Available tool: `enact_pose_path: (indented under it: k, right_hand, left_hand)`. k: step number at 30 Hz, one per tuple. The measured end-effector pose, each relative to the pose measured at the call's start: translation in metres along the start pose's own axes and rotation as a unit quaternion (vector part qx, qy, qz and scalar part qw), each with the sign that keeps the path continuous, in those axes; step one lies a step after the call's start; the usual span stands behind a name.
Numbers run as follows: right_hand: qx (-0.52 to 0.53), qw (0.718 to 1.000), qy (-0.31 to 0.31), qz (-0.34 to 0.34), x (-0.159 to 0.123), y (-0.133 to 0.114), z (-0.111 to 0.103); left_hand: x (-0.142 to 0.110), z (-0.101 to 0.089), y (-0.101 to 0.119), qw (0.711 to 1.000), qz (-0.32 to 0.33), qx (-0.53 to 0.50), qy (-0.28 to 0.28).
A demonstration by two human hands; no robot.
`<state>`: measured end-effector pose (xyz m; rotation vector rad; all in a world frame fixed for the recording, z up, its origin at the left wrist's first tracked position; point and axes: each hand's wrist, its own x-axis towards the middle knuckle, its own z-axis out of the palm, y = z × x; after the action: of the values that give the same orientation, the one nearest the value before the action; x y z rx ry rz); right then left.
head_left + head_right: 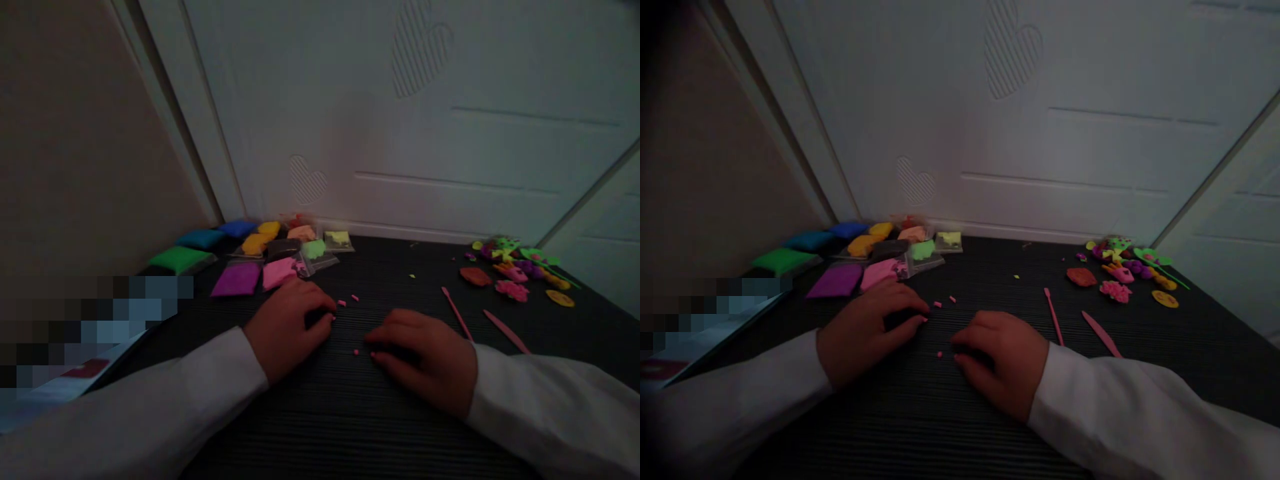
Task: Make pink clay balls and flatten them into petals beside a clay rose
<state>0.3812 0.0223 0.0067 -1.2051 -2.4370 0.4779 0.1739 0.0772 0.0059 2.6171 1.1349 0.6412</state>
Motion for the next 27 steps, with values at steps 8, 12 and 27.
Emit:
enact_pose_path:
  k: [8,12,27]
  right_hand:
    - [0.011,0.998,0.066,0.016,-0.001,0.003,0.007]
    - [0.013,0.998,0.054,0.019,-0.001,0.003,0.006]
    - [0.025,0.994,0.102,0.011,-0.001,0.005,0.004]
  left_hand:
    - [0.011,0.003,-0.003,0.999,-0.005,0.017,0.051]
    - [0.016,0.007,-0.006,0.999,-0.025,0.015,0.027]
    - [0.017,0.001,0.0,0.996,-0.062,-0.047,0.04]
